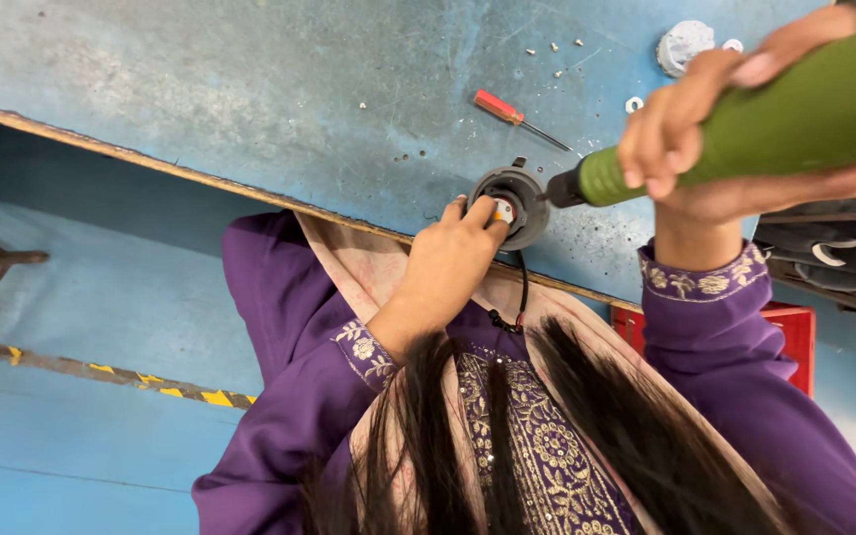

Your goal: The person assembles an LED light fixture by hand, inserting internal electronics and using a screwdriver to secure components inside the housing.

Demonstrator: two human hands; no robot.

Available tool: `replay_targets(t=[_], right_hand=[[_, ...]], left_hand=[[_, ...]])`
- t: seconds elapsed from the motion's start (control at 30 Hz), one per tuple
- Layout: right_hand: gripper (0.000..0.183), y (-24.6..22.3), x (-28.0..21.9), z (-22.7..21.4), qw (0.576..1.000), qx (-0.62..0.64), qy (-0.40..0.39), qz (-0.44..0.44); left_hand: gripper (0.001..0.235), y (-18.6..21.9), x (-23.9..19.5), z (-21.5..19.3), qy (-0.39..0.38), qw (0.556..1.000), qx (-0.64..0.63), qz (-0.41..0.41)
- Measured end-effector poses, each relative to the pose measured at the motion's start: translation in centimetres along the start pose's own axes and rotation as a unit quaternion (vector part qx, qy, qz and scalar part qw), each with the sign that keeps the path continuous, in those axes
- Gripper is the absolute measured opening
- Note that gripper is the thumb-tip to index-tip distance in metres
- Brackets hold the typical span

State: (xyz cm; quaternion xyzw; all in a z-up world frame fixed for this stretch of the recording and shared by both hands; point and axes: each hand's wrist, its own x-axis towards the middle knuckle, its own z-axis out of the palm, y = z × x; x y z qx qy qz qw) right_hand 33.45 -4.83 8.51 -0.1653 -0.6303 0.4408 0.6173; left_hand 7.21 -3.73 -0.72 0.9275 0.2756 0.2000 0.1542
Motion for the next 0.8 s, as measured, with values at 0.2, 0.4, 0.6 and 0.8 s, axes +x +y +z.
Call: replay_targets(t=[0.2, 0.4, 0.6, 0.8], right_hand=[[0.084, 4.3, -2.3, 4.1, 0.991, -0.042, 0.131, 0.006], [0.086, 5.4, -2.4, 5.7, 0.990, -0.056, 0.124, 0.043], [0.086, 5.3, -2.3, 6.0, 0.988, -0.075, 0.125, 0.051], [0.087, 5.5, -2.3, 5.8, 0.989, -0.074, 0.119, 0.043]], left_hand=[[0.016, -0.4, -0.4, 1.1, 0.008, 1.000, 0.023, 0.015], [0.018, -0.4, -0.4, 0.9, 0.009, 1.000, 0.009, 0.012], [0.016, -0.3, -0.4, 1.0, 0.012, 1.000, 0.013, 0.009], [0.013, -0.4, -0.5, 1.1, 0.017, 1.000, 0.016, 0.008]])
